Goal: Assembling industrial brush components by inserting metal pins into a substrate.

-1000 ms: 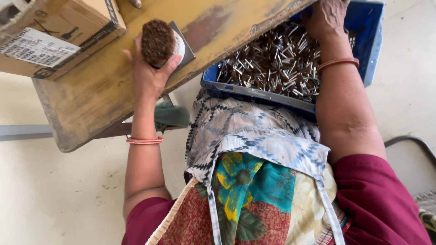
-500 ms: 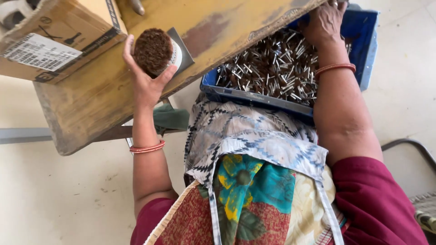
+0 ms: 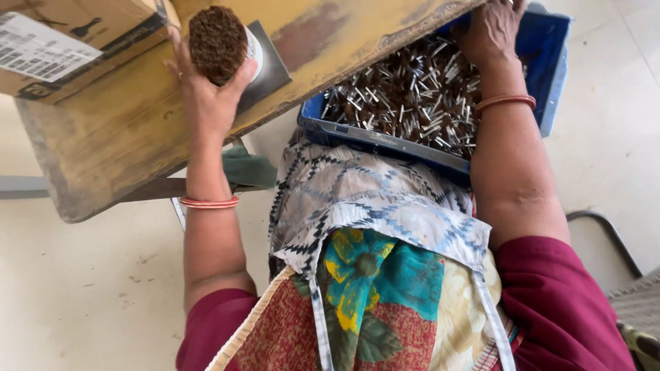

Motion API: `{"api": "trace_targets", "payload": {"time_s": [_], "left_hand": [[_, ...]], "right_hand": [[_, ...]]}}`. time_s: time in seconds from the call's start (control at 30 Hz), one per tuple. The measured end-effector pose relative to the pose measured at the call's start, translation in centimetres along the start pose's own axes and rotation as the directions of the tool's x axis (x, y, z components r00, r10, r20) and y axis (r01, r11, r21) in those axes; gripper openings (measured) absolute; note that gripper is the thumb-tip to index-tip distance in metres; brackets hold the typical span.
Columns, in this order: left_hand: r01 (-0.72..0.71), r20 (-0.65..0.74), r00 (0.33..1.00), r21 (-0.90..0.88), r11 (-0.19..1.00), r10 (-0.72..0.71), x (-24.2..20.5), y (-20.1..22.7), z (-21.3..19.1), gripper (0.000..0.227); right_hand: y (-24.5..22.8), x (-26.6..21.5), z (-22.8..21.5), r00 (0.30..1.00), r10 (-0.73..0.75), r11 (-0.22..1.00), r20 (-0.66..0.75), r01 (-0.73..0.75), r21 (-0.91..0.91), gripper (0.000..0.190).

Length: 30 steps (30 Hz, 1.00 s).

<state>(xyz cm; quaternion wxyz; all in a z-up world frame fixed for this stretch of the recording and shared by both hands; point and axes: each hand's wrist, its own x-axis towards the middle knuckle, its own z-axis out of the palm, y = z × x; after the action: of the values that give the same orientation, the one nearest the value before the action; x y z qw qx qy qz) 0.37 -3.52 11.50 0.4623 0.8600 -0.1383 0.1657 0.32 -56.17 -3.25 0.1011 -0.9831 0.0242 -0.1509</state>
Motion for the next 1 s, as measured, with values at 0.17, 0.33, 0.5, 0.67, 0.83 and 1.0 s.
{"api": "trace_targets", "payload": {"time_s": [0.17, 0.33, 0.5, 0.67, 0.83, 1.0], "left_hand": [[-0.062, 0.084, 0.994, -0.118, 0.991, 0.072, -1.5, 1.7, -0.3, 0.112], [-0.038, 0.275, 0.961, 0.176, 0.984, -0.012, -0.9, 1.6, 0.1, 0.109], [-0.013, 0.121, 0.991, -0.289, 0.957, 0.049, 0.7, 6.7, -2.9, 0.109], [0.031, 0.089, 0.995, 0.191, 0.981, -0.049, 0.1, -0.6, -0.1, 0.099], [-0.014, 0.100, 0.995, -0.056, 0.998, 0.019, -1.2, 3.9, -1.1, 0.119], [-0.098, 0.194, 0.979, 0.153, 0.983, 0.067, -0.2, 2.5, -0.5, 0.113]], "right_hand": [[0.6, 0.6, 0.0, 1.000, 0.023, 0.999, 0.000, -0.023, -0.033, 0.075], [2.0, 1.1, 2.7, 0.998, 0.035, 0.995, 0.049, -0.030, -0.092, 0.079], [0.2, 2.0, 0.0, 0.995, 0.076, 0.996, 0.062, -0.073, -0.059, 0.083], [0.4, 1.0, -0.1, 0.994, 0.073, 0.997, 0.083, -0.070, -0.040, 0.073], [2.7, 1.6, 3.8, 0.997, 0.050, 0.986, 0.059, -0.040, -0.160, 0.079], [2.5, 1.5, 3.3, 0.992, 0.085, 0.995, 0.090, -0.080, -0.058, 0.073]]}}
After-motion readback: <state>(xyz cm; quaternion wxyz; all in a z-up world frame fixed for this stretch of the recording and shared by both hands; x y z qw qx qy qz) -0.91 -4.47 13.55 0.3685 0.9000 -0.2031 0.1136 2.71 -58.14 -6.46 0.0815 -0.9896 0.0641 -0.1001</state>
